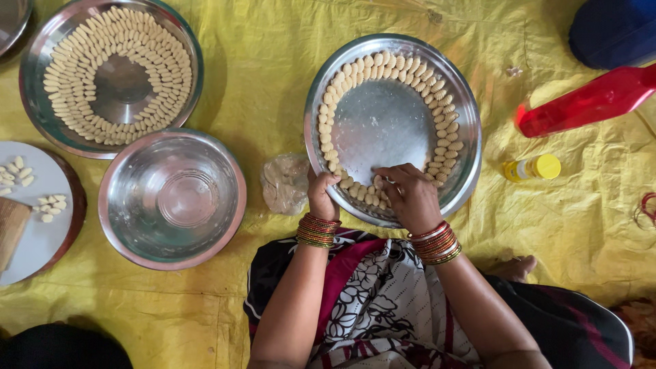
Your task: The person arranges small, pre-shaped dough pieces in a circular pattern on a large metal tray. They pick up pieces from a smaller plate and place them one by one onto the tray, forming concentric rings.
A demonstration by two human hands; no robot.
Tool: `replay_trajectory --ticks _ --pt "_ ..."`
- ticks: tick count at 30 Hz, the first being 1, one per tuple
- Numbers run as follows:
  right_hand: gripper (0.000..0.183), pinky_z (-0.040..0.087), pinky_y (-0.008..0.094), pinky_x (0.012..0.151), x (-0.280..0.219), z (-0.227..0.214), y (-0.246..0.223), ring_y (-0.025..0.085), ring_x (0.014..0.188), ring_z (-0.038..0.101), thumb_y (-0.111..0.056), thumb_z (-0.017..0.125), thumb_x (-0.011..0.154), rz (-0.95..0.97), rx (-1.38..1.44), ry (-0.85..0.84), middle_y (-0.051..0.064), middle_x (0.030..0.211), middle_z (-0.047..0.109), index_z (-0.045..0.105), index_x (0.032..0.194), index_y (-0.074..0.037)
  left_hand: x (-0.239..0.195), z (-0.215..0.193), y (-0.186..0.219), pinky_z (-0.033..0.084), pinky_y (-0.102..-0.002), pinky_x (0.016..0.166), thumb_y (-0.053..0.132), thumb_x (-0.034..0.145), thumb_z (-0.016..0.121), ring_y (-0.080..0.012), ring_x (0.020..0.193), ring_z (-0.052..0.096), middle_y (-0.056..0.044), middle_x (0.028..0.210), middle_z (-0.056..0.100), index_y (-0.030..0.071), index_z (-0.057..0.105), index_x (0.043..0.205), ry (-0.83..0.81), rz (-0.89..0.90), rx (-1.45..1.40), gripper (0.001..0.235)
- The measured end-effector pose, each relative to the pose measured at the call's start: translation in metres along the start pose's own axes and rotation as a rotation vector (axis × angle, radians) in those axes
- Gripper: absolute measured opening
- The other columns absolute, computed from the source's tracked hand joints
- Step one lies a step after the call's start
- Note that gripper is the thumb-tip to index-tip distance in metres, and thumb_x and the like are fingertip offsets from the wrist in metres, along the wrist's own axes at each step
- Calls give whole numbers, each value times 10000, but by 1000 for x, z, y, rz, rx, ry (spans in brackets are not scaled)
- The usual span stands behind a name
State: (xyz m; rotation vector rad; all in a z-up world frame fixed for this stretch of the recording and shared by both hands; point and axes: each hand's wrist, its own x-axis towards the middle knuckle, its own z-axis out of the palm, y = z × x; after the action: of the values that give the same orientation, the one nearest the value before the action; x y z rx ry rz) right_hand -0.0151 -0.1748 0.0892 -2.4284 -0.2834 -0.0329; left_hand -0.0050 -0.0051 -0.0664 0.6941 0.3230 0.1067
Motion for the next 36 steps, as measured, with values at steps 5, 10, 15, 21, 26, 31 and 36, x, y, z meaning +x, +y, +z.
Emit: replay_trajectory --ticks 5,10,15,21,26,31,36 --pt "210 566 368 736 0 5 5 221 773 713 -75 717 871 50 -9 -30 98 967 725 771 1073 -91 -1 -1 -1 475 -365 929 122 752 586 -199 978 533 -75 1078 539 -6 539 1238 28 -18 2 505" --pt "162 596 339 737 0 11 15 190 797 744 -108 762 869 85 37 -47 91 955 742 769 1028 -79 0 -1 1 484 -366 890 122 740 587 -195 935 526 -67 1032 526 10 534 1244 26 -37 -5 520" --pt "206 630 267 713 11 -10 51 151 837 739 3 741 911 -10 191 179 84 1025 748 749 1108 -55 7 -9 4 552 -380 847 178 705 603 -195 931 576 -40 1005 536 50 538 1213 65 -100 8 528" --pt "101 537 236 691 21 -54 142 127 781 669 -46 748 1021 251 383 502 59 959 754 757 1121 -55 18 -21 18 581 -417 837 175 785 659 -250 990 603 -92 1041 565 8 549 1106 22 111 -127 378" --pt "192 556 317 680 20 -16 213 176 767 707 -109 759 929 322 61 371 99 955 748 751 1118 -82 20 -24 38 556 -387 919 140 693 615 -215 1017 603 -63 1066 575 36 563 1169 106 278 -144 490" --pt "298 561 401 817 15 22 237 275 865 714 -59 762 843 179 -299 350 120 1011 680 784 1127 -149 21 -27 46 526 -408 942 86 693 606 -236 1008 590 -78 1060 569 26 549 1182 225 274 -229 497" --pt "180 583 376 787 19 25 224 234 804 733 -88 760 852 287 -136 297 119 1026 671 757 1030 -116 23 -26 44 530 -405 961 93 689 604 -231 1028 601 -74 1076 583 14 553 1175 251 250 -253 495"
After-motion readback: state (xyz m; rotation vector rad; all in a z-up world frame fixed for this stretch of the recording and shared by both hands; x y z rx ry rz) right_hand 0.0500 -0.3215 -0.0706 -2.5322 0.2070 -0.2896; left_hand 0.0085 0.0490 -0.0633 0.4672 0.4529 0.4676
